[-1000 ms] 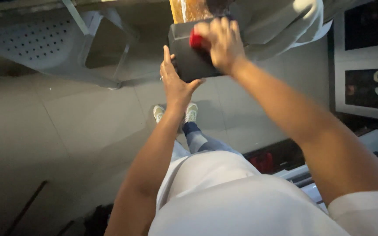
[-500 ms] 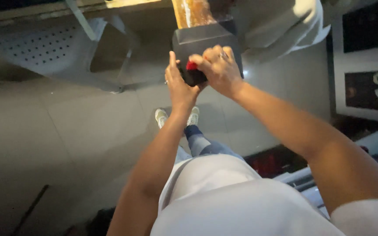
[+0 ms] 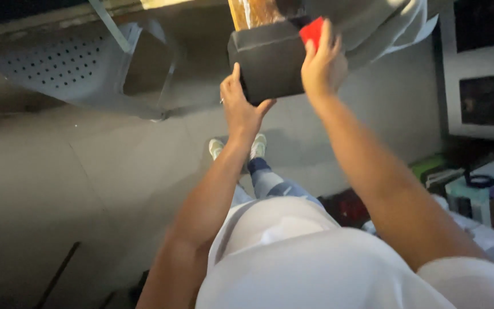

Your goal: Applying glue to a box with a roller and brush, then wrapping it with a black sheet and smoothing it with a squeegee.

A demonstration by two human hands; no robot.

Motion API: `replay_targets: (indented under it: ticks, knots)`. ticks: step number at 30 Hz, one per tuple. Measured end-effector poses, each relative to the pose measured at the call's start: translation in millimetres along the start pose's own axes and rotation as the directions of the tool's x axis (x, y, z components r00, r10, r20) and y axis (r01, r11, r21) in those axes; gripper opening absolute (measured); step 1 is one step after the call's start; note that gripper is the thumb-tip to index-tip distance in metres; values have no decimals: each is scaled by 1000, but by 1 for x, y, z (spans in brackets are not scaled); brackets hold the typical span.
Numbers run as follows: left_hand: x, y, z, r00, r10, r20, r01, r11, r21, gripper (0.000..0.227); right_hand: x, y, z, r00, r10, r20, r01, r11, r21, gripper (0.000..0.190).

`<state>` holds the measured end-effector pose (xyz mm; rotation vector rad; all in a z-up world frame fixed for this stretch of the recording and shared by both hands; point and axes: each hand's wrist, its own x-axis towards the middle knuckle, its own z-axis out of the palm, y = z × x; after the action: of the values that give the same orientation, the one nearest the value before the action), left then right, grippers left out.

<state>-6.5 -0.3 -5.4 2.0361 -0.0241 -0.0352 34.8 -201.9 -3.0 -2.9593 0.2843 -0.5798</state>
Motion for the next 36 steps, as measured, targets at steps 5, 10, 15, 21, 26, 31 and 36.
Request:
replay_targets:
  ticks: [5, 10, 15, 21, 26, 31, 36]
  knots:
    - [5, -19, 14, 994, 93, -54, -92, 996, 14, 109, 3, -93, 9, 999, 8, 35, -6, 999, -46, 60]
    - [4, -4, 6, 999, 29, -22, -31, 998, -53, 113, 16, -45, 1, 997, 77, 21, -76, 996, -44, 55]
    - [0, 5, -1, 1000, -5, 26, 6, 999, -43, 115, 8, -57, 3, 928, 374, -8, -374, 927, -12, 54]
    - [2, -6, 5, 998, 53, -21, -55, 988, -143, 105, 5, -52, 9, 999, -48, -18, 47, 998, -28, 56]
    - [4, 9, -6, 999, -27, 20, 30, 987, -155, 113, 15, 36, -24, 872, 487, -50, -489, 872, -30, 52]
    - [-2, 4, -6, 1000, 1, 8, 0, 991, -132, 112, -56, -37, -38, 972, 233, 28, -234, 972, 22, 56]
    - [-4, -6, 0, 998, 62, -1, -61, 986, -155, 108, -52, -34, -30, 972, 230, 41, -227, 972, -64, 58]
